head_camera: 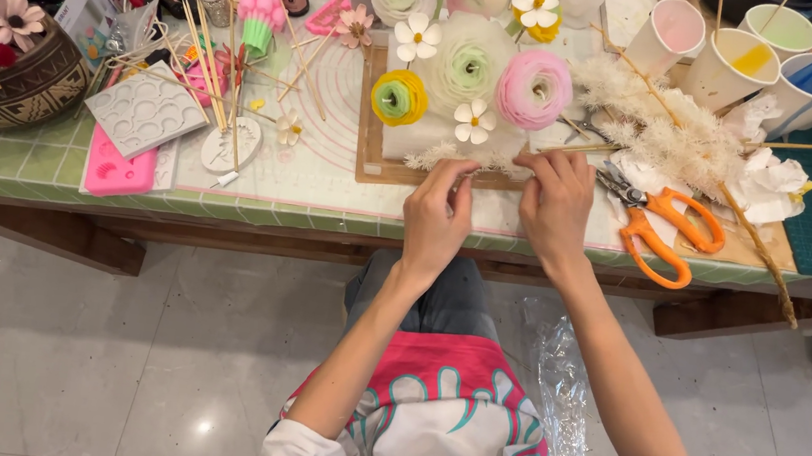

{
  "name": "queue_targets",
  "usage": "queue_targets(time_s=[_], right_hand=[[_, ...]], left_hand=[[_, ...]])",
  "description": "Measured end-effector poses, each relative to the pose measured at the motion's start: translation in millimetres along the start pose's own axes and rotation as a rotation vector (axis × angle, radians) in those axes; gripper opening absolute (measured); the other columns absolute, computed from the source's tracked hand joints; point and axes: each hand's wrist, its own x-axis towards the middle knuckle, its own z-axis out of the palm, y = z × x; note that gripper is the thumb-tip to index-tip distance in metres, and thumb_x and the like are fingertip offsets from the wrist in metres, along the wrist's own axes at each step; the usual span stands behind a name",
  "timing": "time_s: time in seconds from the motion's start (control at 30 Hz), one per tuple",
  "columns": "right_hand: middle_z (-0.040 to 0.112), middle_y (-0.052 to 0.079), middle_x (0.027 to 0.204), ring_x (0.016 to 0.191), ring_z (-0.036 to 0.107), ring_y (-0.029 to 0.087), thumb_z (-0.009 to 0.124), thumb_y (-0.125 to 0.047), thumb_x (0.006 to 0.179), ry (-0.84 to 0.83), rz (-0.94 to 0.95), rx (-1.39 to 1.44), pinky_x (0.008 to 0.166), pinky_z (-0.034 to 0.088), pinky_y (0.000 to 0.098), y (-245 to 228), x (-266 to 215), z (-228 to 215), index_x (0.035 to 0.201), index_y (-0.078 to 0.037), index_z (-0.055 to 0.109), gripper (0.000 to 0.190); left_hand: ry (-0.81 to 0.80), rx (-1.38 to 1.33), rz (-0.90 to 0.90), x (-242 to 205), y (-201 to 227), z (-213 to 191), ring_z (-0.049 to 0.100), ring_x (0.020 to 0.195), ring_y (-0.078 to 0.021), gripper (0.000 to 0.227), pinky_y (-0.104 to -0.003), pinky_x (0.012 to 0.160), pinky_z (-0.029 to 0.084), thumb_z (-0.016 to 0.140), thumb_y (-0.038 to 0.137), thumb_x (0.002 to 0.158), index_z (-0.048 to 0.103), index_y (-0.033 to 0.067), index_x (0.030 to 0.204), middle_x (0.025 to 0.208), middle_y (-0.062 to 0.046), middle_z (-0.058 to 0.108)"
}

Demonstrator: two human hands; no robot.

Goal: Trimming and arranging decorative dried plants and flowers into a floral display.

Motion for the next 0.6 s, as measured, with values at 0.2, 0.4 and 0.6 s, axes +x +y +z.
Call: queue_targets(time_s=[0.2, 0.4, 0.6], right_hand=[[0.067, 0.007, 0.105, 0.102, 0.055, 0.029, 0.062, 0.006, 0.083, -0.064, -0.006, 0.053, 0.088, 0.039, 0.0419, -4.5, -1.5, 5.5, 0.107, -0.01, 0.076, 0.032], [0.07, 0.004, 0.104, 0.101, 0.055, 0.029, 0.062, 0.005, 0.083, -0.079, -0.013, 0.023, 0.092, 0.036, 0.0423, -9.1, 0.9, 7.5, 0.104, -0.012, 0.078, 0.031], [0.074, 0.003, 0.106, 0.104, 0.057, 0.025, 0.06, 0.007, 0.082, -0.093, -0.032, 0.081, 0.094, 0.037, 0.0411, -0.3, -2.6, -2.4, 0.109, -0.01, 0.077, 0.036]], left_hand=[[-0.009, 0.025, -0.052, 0.7, -9.0, 5.6, 0.074, 0.081, -0.0233, 0.024, -0.033, 0.069, 0.058, 0.06, 0.001, 0.097, 0.064, 0.0044, 0.121, 0.113, -0.012, 0.074], [-0.052, 0.017, -0.077, 1.6, -9.4, 7.1, 0.075, 0.079, -0.0233, 0.026, -0.033, 0.069, 0.058, 0.061, 0.002, 0.096, 0.064, 0.0047, 0.122, 0.112, -0.013, 0.075], [0.003, -0.062, -0.082, 0.8, 1.0, -5.9, 0.074, 0.076, -0.016, 0.022, -0.028, 0.064, 0.054, 0.06, 0.0, 0.097, 0.066, 0.0046, 0.118, 0.106, -0.009, 0.079]])
